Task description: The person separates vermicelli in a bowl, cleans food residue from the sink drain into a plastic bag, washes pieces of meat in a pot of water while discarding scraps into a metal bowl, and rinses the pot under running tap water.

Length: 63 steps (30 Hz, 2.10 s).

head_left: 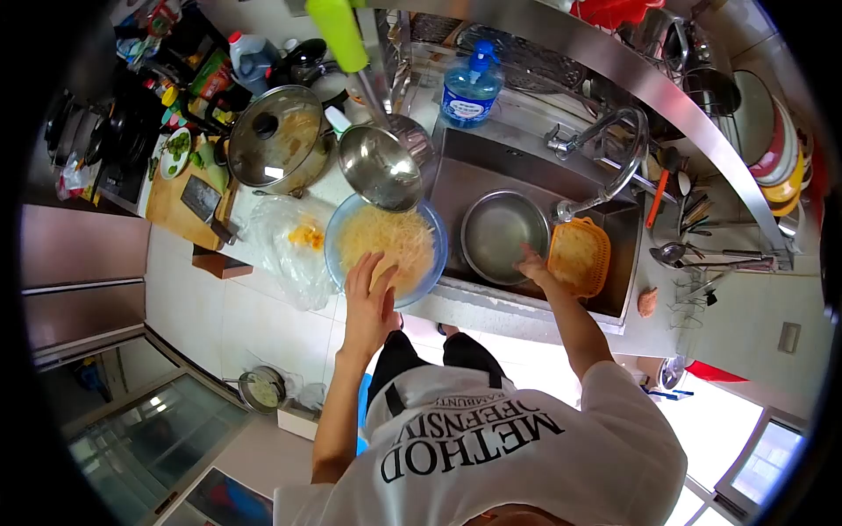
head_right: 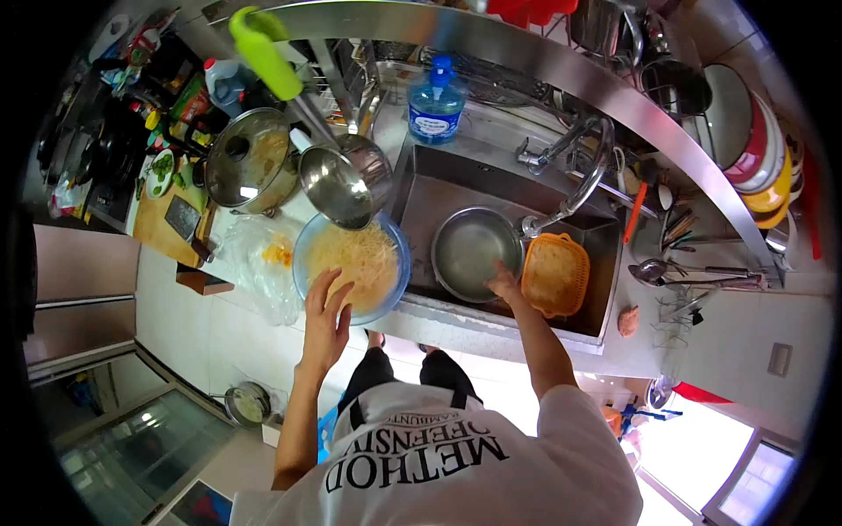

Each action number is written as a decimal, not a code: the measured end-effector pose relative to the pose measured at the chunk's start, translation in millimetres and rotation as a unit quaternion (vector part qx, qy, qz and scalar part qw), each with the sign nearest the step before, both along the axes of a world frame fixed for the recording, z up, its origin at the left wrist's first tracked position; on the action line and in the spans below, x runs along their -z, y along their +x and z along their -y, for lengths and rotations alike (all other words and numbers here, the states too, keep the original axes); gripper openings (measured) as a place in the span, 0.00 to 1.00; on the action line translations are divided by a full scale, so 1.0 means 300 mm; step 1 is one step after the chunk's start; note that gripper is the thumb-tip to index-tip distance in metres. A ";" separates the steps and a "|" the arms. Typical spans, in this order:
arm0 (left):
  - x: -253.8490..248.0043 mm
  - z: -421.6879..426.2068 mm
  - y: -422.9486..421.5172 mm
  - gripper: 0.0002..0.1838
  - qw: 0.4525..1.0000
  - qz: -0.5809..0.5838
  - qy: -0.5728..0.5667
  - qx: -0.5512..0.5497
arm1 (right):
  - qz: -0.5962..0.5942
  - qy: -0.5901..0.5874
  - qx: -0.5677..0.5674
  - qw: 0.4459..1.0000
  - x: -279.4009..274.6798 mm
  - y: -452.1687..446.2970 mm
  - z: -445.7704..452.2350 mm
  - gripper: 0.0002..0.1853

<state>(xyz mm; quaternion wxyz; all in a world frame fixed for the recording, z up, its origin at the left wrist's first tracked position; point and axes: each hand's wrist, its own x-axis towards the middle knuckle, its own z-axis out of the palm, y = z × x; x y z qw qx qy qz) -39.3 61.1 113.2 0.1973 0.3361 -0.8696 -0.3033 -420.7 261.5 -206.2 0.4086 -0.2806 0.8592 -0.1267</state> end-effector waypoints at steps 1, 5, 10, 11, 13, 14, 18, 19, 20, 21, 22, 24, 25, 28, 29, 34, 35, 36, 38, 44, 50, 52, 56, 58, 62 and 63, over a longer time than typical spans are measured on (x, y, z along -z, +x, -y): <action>0.003 -0.005 -0.008 0.24 1.000 -0.002 -0.002 -0.003 | -0.002 0.045 -0.004 0.999 -0.100 0.025 0.039 0.49; 0.015 -0.045 -0.032 0.24 1.000 0.010 -0.002 -0.017 | -0.065 0.041 0.035 0.996 0.032 0.022 0.067 0.62; 0.042 -0.113 -0.036 0.24 0.999 0.015 0.023 -0.026 | -0.099 0.067 0.071 0.990 0.075 0.022 0.195 0.63; 0.046 -0.124 -0.041 0.24 0.999 0.015 0.030 -0.028 | -0.126 0.075 0.016 0.989 0.102 0.018 0.217 0.59; 0.051 -0.135 -0.061 0.24 0.999 0.013 0.029 -0.027 | -0.178 0.090 -0.093 0.975 0.131 0.046 0.283 0.52; 0.055 -0.142 -0.070 0.24 0.999 0.012 0.030 -0.026 | -0.170 0.102 -0.174 0.965 0.088 0.085 0.310 0.46; 0.061 -0.162 -0.111 0.24 0.999 0.017 0.035 -0.019 | -0.079 0.057 -0.377 0.921 -0.094 0.172 0.303 0.29; 0.056 -0.165 -0.117 0.24 0.999 0.009 0.036 -0.019 | -0.042 0.024 -0.398 0.916 -0.082 0.182 0.263 0.27; 0.052 -0.167 -0.123 0.24 0.999 0.002 0.037 -0.018 | -0.088 -0.005 -0.392 0.916 -0.103 0.182 0.223 0.27; 0.049 -0.164 -0.132 0.24 0.999 -0.006 0.037 -0.017 | -0.135 -0.037 -0.386 0.912 -0.127 0.169 0.184 0.26; 0.044 -0.162 -0.137 0.24 0.999 -0.013 0.033 -0.014 | -0.181 -0.068 -0.380 0.905 -0.150 0.155 0.150 0.26; 0.031 -0.158 -0.145 0.22 1.000 -0.009 0.023 -0.007 | -0.241 -0.008 -0.308 0.920 -0.183 0.084 0.140 0.27; 0.026 -0.158 -0.150 0.20 1.000 -0.007 0.018 -0.003 | -0.270 0.022 -0.270 0.924 -0.194 0.025 0.147 0.27; 0.017 -0.159 -0.172 0.21 1.000 -0.005 0.013 0.003 | -0.306 0.039 -0.117 0.944 -0.082 -0.187 0.123 0.22; 0.015 -0.161 -0.180 0.21 1.000 -0.005 0.010 0.006 | -0.288 0.012 -0.086 0.954 -0.008 -0.239 0.111 0.19; 0.017 -0.177 -0.202 0.21 0.999 -0.022 0.018 0.024 | -0.210 0.039 -0.052 0.975 -0.101 -0.266 0.121 0.17; 0.015 -0.179 -0.207 0.21 0.999 -0.027 0.023 0.031 | -0.204 0.041 -0.044 0.977 -0.132 -0.256 0.132 0.17; 0.014 -0.180 -0.211 0.21 0.998 -0.032 0.027 0.035 | -0.198 0.042 -0.035 0.979 -0.151 -0.250 0.139 0.18; 0.010 -0.181 -0.216 0.21 0.998 -0.032 0.031 0.037 | -0.193 -0.021 -0.023 0.981 -0.102 -0.244 0.135 0.21; -0.015 -0.162 -0.249 0.21 0.998 -0.043 0.018 0.047 | -0.119 -0.132 -0.012 0.984 -0.284 -0.161 0.203 0.24; -0.027 -0.145 -0.266 0.21 0.997 -0.047 0.014 0.056 | -0.107 -0.137 -0.034 0.984 -0.393 -0.079 0.291 0.28; -0.022 -0.142 -0.266 0.21 0.997 -0.045 0.008 0.058 | -0.136 -0.142 -0.036 0.980 -0.454 -0.034 0.330 0.28; -0.008 -0.148 -0.262 0.21 0.997 -0.041 0.016 0.057 | -0.133 -0.087 -0.103 0.982 -0.539 -0.007 0.366 0.33; -0.014 -0.143 -0.262 0.21 0.997 -0.040 0.020 0.057 | -0.181 -0.097 -0.119 0.971 -0.582 0.025 0.347 0.36; -0.025 -0.139 -0.257 0.21 0.997 -0.042 0.021 0.057 | -0.139 -0.062 -0.080 0.985 -0.531 -0.017 0.253 0.33; -0.024 -0.141 -0.253 0.22 0.997 -0.041 0.016 0.059 | -0.151 -0.043 -0.070 0.985 -0.452 -0.043 0.219 0.32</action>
